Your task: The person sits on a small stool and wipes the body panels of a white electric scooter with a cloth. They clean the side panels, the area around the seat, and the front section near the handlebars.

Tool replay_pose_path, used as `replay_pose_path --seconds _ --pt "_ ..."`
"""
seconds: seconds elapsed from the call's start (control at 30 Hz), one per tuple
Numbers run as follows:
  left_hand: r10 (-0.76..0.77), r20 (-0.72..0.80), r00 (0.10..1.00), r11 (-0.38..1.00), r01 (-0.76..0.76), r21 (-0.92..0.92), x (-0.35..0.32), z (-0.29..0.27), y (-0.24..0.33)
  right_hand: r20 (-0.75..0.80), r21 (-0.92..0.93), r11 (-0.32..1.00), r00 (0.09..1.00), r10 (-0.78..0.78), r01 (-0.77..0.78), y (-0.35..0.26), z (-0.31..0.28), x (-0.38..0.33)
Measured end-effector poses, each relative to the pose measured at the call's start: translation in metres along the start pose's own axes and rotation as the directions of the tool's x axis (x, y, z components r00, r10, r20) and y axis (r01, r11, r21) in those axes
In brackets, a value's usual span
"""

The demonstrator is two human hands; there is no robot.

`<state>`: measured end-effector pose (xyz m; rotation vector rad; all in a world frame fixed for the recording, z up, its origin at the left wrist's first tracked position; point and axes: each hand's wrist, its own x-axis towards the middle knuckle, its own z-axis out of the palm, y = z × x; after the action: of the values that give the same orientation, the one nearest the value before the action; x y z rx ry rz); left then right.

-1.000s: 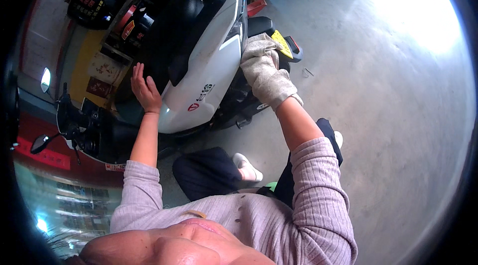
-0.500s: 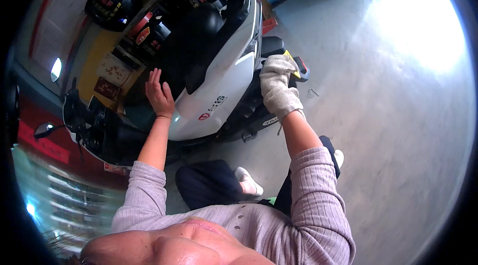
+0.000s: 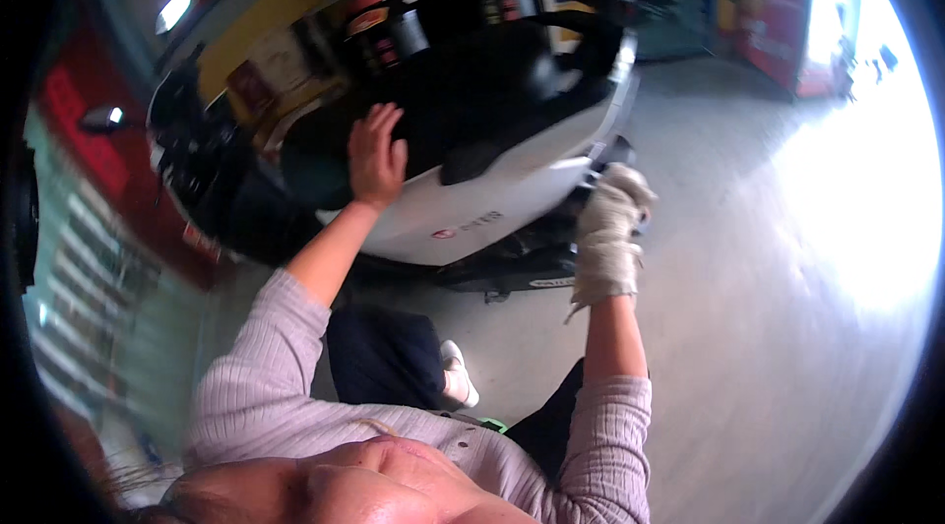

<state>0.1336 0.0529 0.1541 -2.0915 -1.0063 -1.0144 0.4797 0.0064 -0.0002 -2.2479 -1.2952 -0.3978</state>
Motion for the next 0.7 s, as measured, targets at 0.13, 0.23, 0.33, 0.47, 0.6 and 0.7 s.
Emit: replay_pose_path --seconds 0.13,0.23,0.33,0.47,0.6,0.7 --pt "0.015 -0.034 0.999 0.997 -0.018 -0.078 0.000 0.000 0.004 -0.126 0.682 0.731 0.989 0.080 0.028 0.009 0.005 0.016" --pt "-0.032 -0.010 0.999 0.984 0.029 -0.176 0.006 -0.002 0.011 -0.055 0.913 0.408 0.997 0.060 0.026 0.009 0.019 0.022" --pt "-0.051 -0.016 0.999 0.990 0.048 -0.134 0.002 -0.001 0.011 0.003 0.969 0.247 1.000 0.001 -0.003 -0.002 0.035 0.018" --pt "-0.070 -0.037 0.997 0.990 0.065 -0.128 0.000 -0.004 0.004 0.145 0.989 0.040 0.989 -0.028 -0.144 -0.026 0.022 0.015" --pt "-0.068 -0.062 0.996 0.988 0.059 -0.140 -0.001 0.004 0.007 0.195 0.980 -0.019 0.979 -0.064 -0.196 -0.025 0.027 0.021" --pt "-0.089 -0.061 0.994 0.988 0.080 -0.131 -0.003 0.005 0.008 0.222 0.973 -0.043 0.971 -0.083 -0.226 -0.028 0.029 0.014"
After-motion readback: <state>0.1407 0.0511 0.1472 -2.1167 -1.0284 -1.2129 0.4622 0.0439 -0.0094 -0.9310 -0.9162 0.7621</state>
